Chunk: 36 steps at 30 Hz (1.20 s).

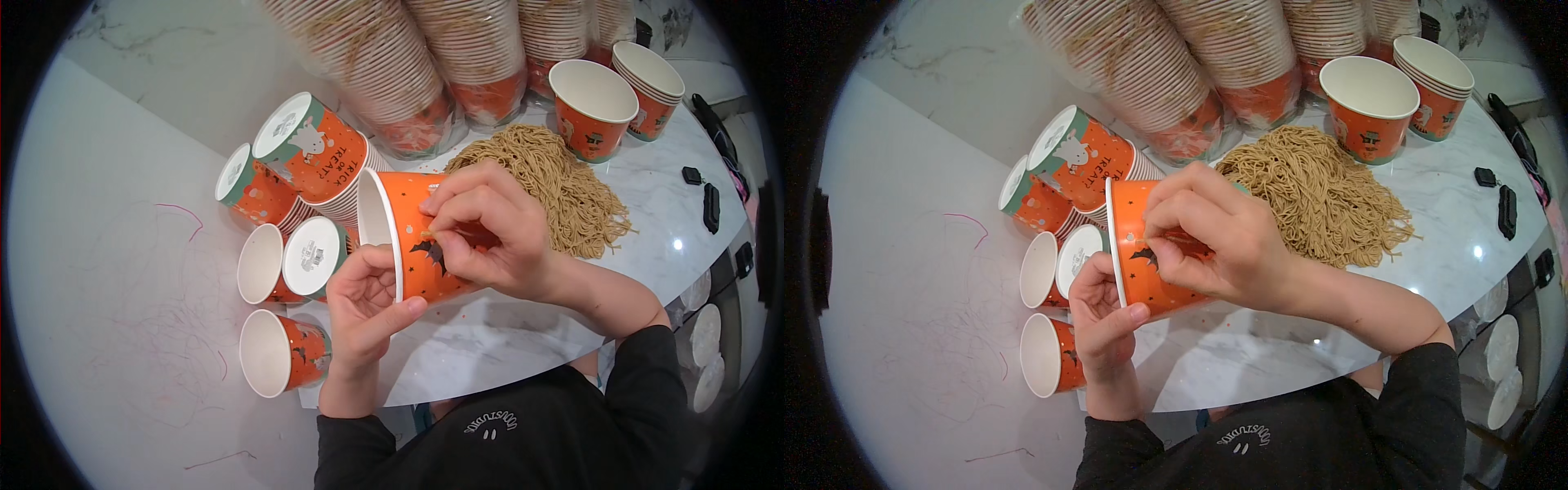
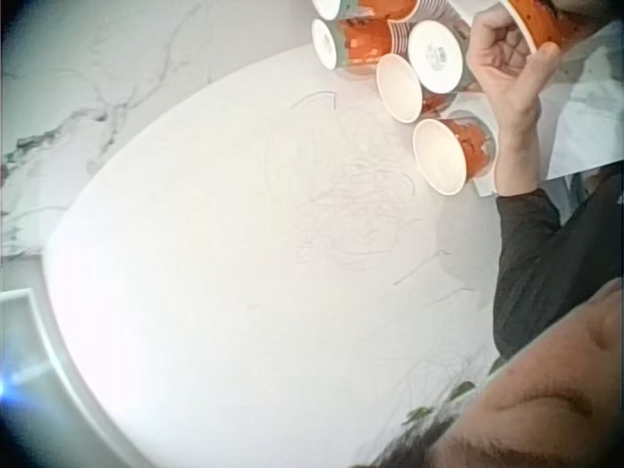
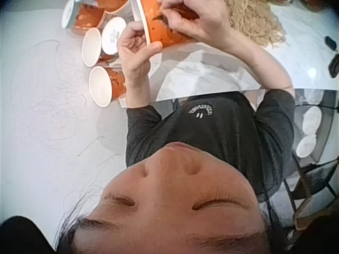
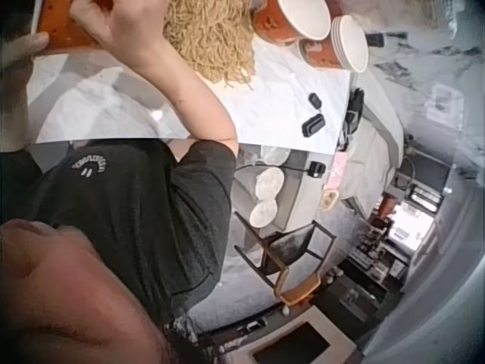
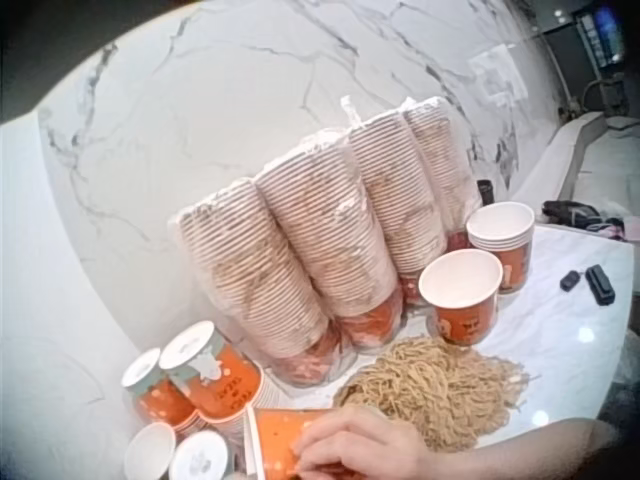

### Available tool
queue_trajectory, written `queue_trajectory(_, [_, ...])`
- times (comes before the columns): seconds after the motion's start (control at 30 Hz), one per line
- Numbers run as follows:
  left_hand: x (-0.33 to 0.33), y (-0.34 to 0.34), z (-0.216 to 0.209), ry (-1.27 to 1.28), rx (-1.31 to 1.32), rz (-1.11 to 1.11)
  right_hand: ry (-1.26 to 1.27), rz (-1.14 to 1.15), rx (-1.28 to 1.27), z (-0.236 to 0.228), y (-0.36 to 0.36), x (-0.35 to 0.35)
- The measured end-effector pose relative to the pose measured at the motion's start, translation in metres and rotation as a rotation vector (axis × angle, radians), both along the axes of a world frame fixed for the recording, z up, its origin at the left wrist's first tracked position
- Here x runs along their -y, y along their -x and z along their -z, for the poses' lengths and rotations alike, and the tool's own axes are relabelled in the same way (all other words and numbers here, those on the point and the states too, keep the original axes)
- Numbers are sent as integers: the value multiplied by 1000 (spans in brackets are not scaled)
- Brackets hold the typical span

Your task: Threading decorative string through pre-punched holes in themed paper bowls.

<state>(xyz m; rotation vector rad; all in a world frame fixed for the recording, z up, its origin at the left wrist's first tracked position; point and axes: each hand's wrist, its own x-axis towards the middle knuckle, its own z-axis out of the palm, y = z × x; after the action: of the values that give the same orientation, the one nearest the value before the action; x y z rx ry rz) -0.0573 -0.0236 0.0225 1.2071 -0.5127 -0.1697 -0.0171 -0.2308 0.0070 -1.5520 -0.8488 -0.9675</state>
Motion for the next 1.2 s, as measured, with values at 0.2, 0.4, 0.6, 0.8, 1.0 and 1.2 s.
queue_trajectory(0.2, [-5, -8, 16, 253, -156, -25, 12, -11, -29, 3, 2, 0])
queue_trajectory(0.4, [16, 1, 6, 53, -76, -137, 27, 17, 27, 8, 2, -6])
queue_trajectory(0.6, [15, -1, 8, 94, 38, -96, 83, 111, 104, 13, 3, -8])
queue_trajectory(0.8, [10, -1, 6, 3, 62, -140, 81, 61, 75, 3, -3, -2])
queue_trajectory(1.0, [10, -1, 3, 1, 64, -121, 153, -6, 35, -4, -2, 4])
queue_trajectory(1.2, [13, 1, -2, -108, -30, -197, 190, 5, 62, -6, -4, 7])
